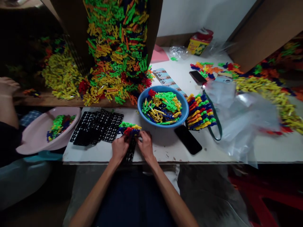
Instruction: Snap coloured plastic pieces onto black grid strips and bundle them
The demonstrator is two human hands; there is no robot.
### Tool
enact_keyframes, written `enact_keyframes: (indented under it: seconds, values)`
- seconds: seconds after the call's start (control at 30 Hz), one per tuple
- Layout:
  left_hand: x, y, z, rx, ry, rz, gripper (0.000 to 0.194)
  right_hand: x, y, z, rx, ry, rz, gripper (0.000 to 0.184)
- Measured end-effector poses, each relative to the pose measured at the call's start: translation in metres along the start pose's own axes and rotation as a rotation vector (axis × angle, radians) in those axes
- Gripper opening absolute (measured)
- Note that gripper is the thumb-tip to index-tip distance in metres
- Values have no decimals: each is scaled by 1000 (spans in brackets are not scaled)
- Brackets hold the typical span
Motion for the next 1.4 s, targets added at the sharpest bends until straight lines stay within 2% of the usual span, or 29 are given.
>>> enact_keyframes:
  seconds: [0.13, 0.37, 0.5, 0.57, 0.67, 0.7, 0.77, 0.83, 0.9, 0.97, 1.03, 1.1, 1.17, 1.23, 1.33, 1.4]
  values:
    - [0, -5, 0, -40, 23, 32, 31, -2, -6, -3, -39, -20, 32, 10]
    - [-2, 0, -1, -1, 36, -76, 31, 1, -5, -6, -14, 4, 116, 6]
    - [-7, -2, 8, 5, -28, 92, 27, -11, -7, -5, 23, 12, 30, 11]
    - [-23, -5, 18, 16, -26, 233, 25, -31, -11, -5, 71, -38, -65, 14]
    - [-76, 1, 20, 78, 169, 405, 25, -82, -19, -22, 115, -39, -153, 18]
    - [-96, 11, 15, 136, 244, 455, 27, -102, -22, -35, 91, -5, -140, 19]
    - [-126, 48, -6, 330, 315, 521, 35, -135, -26, -70, -3, 90, -59, 19]
    - [-133, 98, -38, 549, 278, 472, 46, -144, -29, -108, -130, 99, 65, 19]
    - [-116, 147, -70, 719, 177, 320, 47, -131, -26, -140, -205, 31, 200, 14]
    - [-84, 184, -94, 828, 31, 87, 40, -114, -21, -161, -225, -44, 263, 9]
    - [-65, 206, -109, 858, -20, 34, 24, -103, -21, -171, -235, -83, 267, 21]
    - [-58, 216, -115, 865, -27, 33, 17, -103, -25, -174, -251, -86, 246, 27]
    - [-65, 215, -118, 862, -5, 45, 18, -114, -31, -175, -252, -61, 210, 26]
    - [-83, 202, -119, 837, 31, 55, 19, -134, -37, -177, -230, -10, 175, 23]
    - [-125, 161, -113, 737, 116, 134, 14, -170, -40, -169, -75, 123, -40, 25]
    - [-157, 120, -99, 604, 214, 364, 12, -184, -32, -148, 147, 220, -393, 27]
Point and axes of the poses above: each hand's wrist, its own z-axis away from the middle knuckle, its own x-axis out of the palm, y = z × x, the point moved 9 cm from there along -z, towards the middle knuckle, and after that the axes turned 10 degrees about y, right-handed, at the moved point
